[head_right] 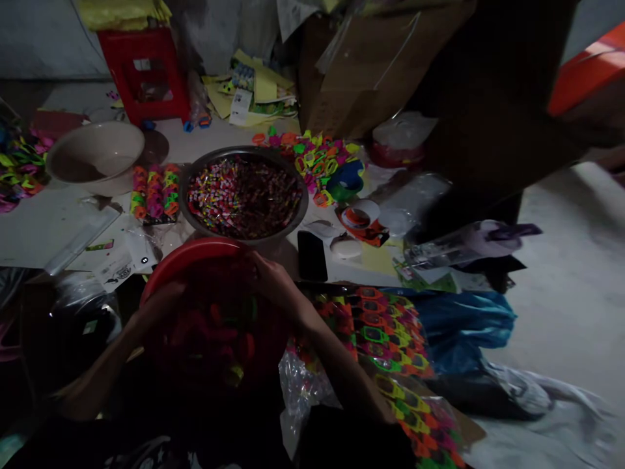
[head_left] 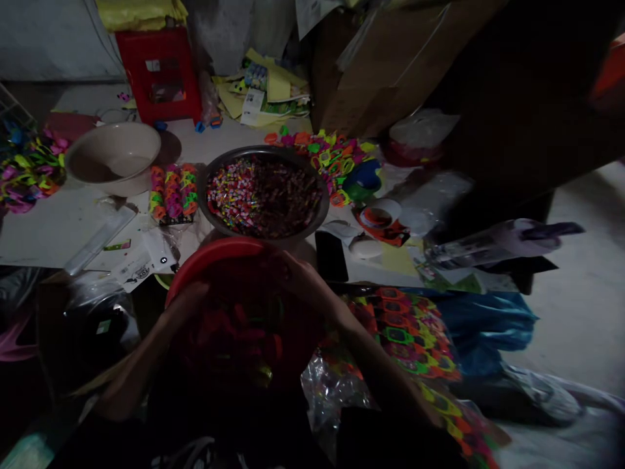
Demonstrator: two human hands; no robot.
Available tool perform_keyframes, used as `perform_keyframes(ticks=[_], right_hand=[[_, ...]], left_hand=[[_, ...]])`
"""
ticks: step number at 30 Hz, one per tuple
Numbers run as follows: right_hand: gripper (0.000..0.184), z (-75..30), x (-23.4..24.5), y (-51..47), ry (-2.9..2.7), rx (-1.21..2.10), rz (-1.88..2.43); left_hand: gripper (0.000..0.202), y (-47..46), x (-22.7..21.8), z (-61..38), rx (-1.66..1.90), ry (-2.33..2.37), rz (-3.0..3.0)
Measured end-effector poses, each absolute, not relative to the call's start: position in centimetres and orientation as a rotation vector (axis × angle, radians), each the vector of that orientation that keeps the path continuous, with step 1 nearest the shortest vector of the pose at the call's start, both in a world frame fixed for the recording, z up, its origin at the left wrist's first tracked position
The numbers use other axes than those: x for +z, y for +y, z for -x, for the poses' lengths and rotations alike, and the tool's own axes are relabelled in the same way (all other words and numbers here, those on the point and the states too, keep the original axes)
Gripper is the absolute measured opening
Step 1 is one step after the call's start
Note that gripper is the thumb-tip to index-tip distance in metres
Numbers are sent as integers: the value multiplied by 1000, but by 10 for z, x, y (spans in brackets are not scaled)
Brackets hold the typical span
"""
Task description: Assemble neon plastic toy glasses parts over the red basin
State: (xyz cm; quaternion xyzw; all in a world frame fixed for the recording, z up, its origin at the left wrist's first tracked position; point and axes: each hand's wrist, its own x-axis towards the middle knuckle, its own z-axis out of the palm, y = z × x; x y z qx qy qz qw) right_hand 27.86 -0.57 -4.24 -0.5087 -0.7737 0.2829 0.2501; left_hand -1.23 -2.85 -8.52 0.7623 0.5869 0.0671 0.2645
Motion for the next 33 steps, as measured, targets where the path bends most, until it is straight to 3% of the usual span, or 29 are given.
perform_keyframes(ticks=[5, 10, 17, 22, 26, 33], right_hand=[[24, -268, -30, -16, -2078, 857, 1284], [22, -252, -14, -28, -2070, 816, 1199], [24, -242, -4, -38, -2068, 675, 1046], [27, -239, -5, -38, -2037, 732, 1052], [33, -236, -9, -39, -2073, 732, 1033], [29, -222, -23, -43, -2104, 773, 1112]], left_hand=[[24, -30, -53, 2, 388, 1517, -2039], [19, -42, -21, -12, 741, 1354, -2067], [18, -48, -16, -17, 884, 1324, -2097], [46, -52, -14, -27, 1062, 1348, -1597], [35, -48, -7, -34, 1183, 1206, -1095], [20, -37, -3, -36, 1282, 1023, -220]])
